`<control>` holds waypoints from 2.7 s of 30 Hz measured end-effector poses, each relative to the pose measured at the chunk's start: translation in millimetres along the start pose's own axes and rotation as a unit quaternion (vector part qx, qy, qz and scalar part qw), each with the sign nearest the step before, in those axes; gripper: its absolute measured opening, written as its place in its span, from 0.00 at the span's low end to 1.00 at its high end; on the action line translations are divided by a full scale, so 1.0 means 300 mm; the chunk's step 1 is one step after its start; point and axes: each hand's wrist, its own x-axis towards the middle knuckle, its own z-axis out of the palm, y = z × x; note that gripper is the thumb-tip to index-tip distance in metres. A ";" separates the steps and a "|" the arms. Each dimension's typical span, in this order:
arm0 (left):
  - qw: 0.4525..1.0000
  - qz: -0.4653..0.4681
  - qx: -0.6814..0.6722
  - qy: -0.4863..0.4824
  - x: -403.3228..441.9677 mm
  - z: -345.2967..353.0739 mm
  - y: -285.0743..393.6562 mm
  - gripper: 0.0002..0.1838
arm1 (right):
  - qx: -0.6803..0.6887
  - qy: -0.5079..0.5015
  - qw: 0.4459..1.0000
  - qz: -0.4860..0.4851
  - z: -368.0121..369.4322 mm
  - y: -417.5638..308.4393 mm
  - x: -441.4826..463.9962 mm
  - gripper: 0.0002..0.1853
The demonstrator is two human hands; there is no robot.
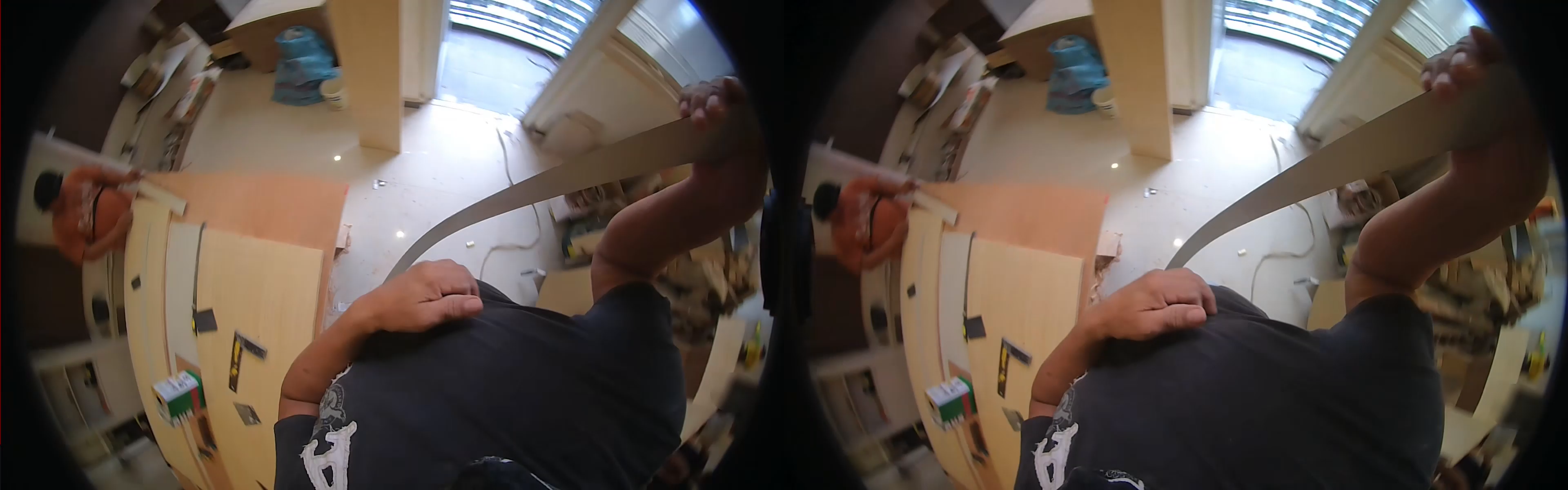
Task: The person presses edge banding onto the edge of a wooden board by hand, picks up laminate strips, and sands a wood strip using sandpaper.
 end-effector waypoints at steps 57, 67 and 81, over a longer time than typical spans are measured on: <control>0.807 0.006 0.053 -0.589 1.311 0.802 -0.081 0.17 | -0.475 0.491 0.730 0.024 0.511 -1.150 -1.229 0.33; 0.676 0.060 0.017 -0.734 1.740 0.814 -0.177 0.16 | -0.530 0.611 0.586 0.049 0.516 -0.952 -0.889 0.32; 0.527 -0.010 0.010 -0.850 1.923 0.941 -0.287 0.18 | -0.525 0.733 0.412 0.131 0.412 -0.814 -0.557 0.31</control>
